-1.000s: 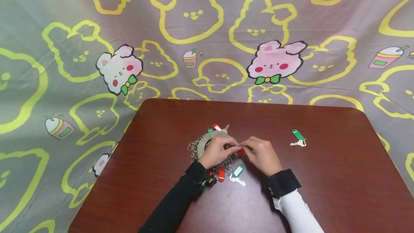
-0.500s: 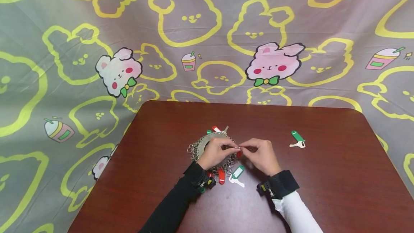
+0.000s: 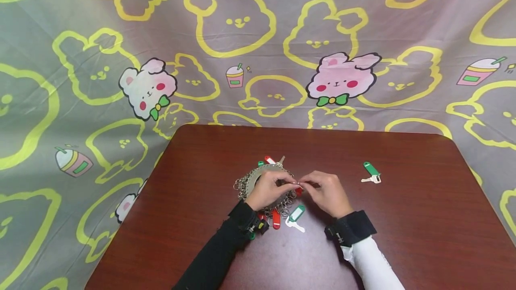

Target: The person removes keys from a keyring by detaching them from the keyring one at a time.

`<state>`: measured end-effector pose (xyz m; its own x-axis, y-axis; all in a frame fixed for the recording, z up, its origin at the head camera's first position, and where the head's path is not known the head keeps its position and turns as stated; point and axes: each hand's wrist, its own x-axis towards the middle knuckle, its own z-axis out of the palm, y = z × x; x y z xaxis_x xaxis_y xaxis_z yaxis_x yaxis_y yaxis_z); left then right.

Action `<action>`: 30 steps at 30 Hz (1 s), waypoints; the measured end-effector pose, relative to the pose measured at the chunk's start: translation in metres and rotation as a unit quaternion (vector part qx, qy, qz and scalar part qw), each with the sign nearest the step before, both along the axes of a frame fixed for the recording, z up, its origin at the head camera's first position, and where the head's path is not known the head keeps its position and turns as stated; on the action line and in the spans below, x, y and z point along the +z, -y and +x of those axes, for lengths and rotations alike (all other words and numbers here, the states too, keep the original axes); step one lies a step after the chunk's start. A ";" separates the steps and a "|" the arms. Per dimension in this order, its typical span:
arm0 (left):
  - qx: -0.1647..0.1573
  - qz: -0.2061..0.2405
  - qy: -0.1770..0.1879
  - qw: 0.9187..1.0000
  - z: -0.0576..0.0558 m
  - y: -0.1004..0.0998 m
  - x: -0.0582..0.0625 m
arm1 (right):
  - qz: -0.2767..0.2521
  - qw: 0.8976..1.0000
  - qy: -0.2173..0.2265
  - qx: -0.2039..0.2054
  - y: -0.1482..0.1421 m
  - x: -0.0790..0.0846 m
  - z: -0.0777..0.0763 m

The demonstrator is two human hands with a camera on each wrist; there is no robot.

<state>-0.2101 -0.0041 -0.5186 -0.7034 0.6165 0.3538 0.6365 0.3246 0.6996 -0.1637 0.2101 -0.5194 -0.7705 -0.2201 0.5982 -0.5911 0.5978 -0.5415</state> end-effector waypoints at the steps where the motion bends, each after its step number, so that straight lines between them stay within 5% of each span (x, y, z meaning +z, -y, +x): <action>1: 0.000 -0.001 -0.001 1.000 0.000 0.000 0.000 | -0.002 1.000 0.007 -0.006 0.001 0.000 0.000; 8: -0.002 0.005 0.003 1.000 -0.001 0.001 0.003 | -0.013 0.998 0.043 -0.035 0.006 -0.002 0.000; 30: -0.007 0.000 0.017 1.000 -0.002 0.001 0.003 | -0.046 0.998 0.029 -0.033 0.005 -0.001 0.001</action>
<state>-0.2118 -0.0050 -0.5155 -0.7056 0.6272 0.3298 0.6174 0.3156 0.7206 -0.1631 0.2051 -0.5203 -0.8154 -0.1135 0.5677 -0.5182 0.5804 -0.6282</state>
